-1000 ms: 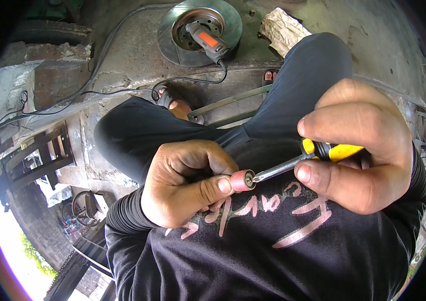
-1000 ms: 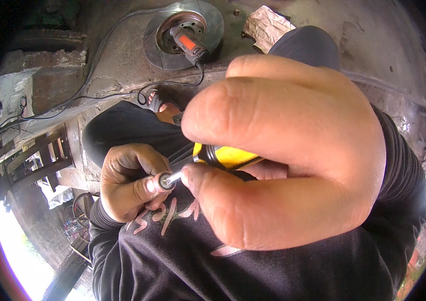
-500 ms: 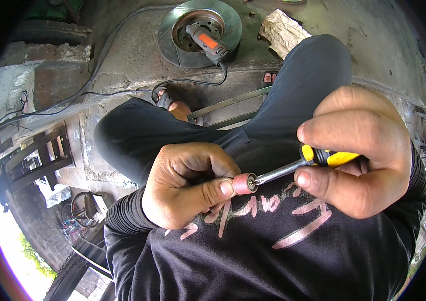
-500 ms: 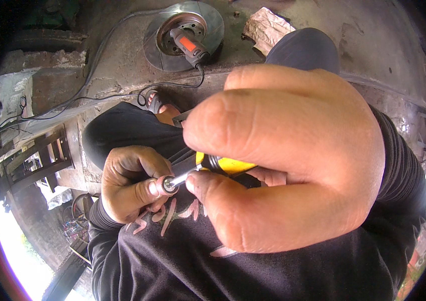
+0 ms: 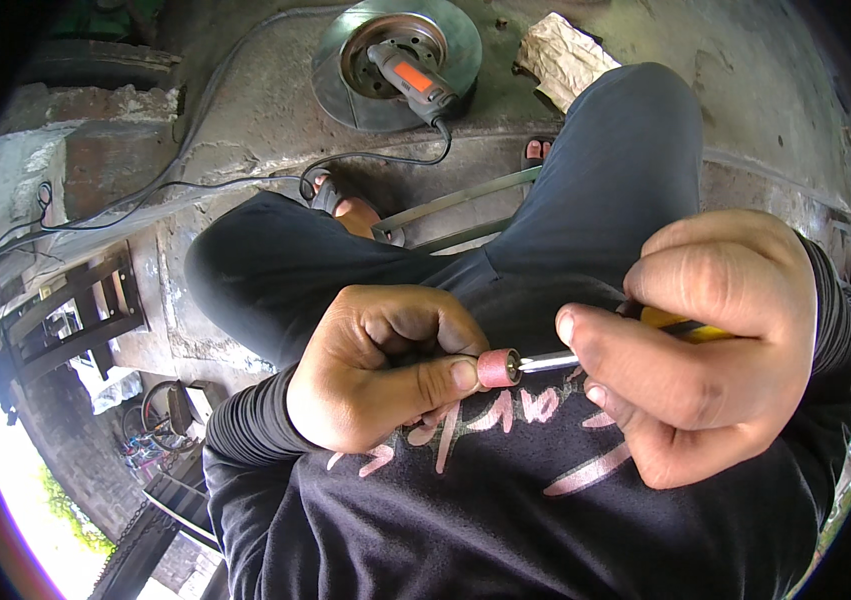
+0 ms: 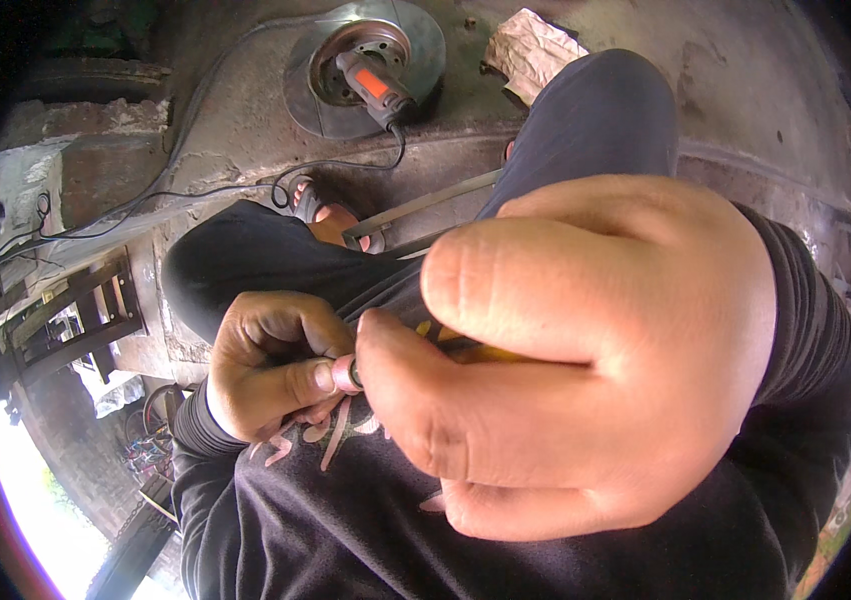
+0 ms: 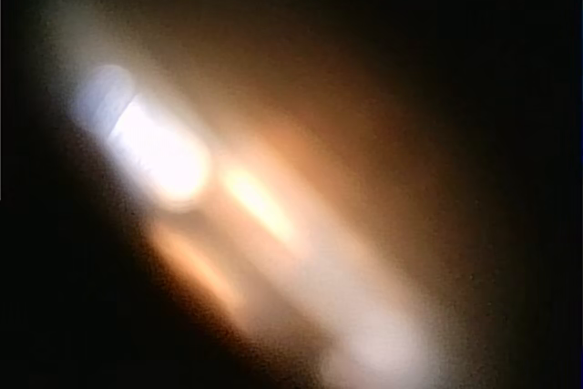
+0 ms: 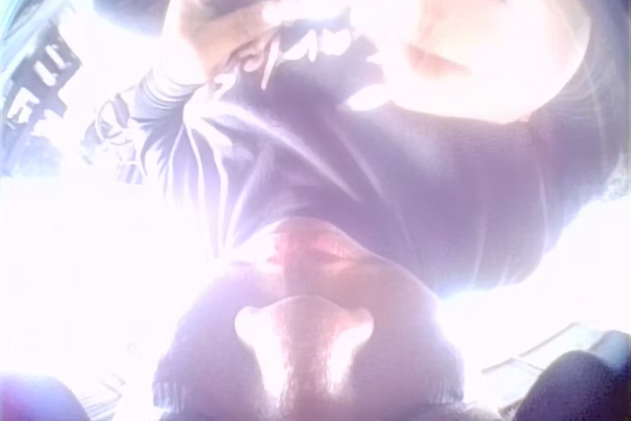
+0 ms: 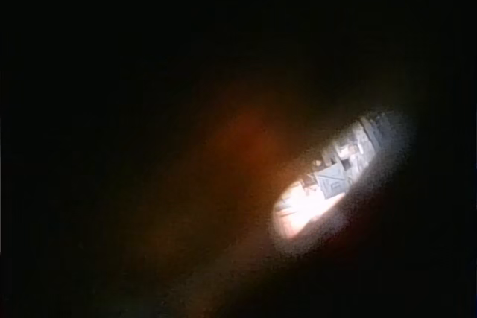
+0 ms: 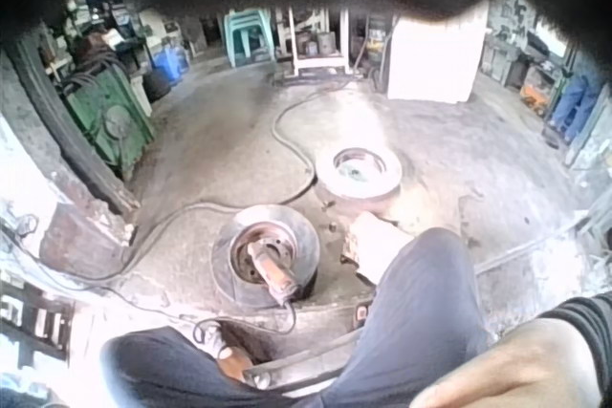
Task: The person uses a rotary tool to grind the surface of a brake disc, then removes the grinding bit with a screwdriver and replaces it with a different bit before continuing to work on the disc.
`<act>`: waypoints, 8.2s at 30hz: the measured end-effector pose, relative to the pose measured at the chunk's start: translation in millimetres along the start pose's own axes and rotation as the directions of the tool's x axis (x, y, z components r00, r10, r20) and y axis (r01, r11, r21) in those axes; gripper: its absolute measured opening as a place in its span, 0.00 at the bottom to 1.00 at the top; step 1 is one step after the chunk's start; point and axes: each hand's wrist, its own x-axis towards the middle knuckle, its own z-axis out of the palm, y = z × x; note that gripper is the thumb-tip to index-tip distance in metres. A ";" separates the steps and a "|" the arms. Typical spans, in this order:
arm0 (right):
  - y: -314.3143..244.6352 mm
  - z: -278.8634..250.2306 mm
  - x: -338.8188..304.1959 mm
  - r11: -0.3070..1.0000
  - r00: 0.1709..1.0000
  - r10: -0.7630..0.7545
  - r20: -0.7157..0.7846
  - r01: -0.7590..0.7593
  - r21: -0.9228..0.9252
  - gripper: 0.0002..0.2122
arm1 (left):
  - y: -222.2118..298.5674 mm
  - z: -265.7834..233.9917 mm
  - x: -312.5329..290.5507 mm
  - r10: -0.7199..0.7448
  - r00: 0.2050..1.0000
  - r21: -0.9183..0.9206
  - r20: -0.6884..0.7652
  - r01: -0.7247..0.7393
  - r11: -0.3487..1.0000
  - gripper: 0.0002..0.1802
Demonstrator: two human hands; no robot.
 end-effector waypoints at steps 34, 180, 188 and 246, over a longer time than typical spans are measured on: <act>-2.5 23.0 -16.9 0.971 0.989 -0.094 -0.117 0.066 -0.229 0.12 | -6.4 15.1 -0.9 -0.052 0.995 0.039 -0.083 0.055 0.998 0.04; 178.2 141.8 -15.0 0.128 0.551 0.735 0.396 -0.686 0.717 0.37 | 20.6 -154.2 151.0 0.839 0.323 0.635 -0.437 -0.550 0.542 0.13; 180.2 143.9 -17.0 0.190 0.578 0.735 0.354 -0.677 0.711 0.39 | 19.4 -153.6 154.1 0.815 0.344 0.545 -0.466 -0.614 0.571 0.16; 183.2 144.2 -17.8 0.094 0.544 0.732 0.410 -0.677 0.730 0.41 | 10.1 -156.0 158.7 0.472 0.729 -0.219 -0.495 -0.631 0.744 0.18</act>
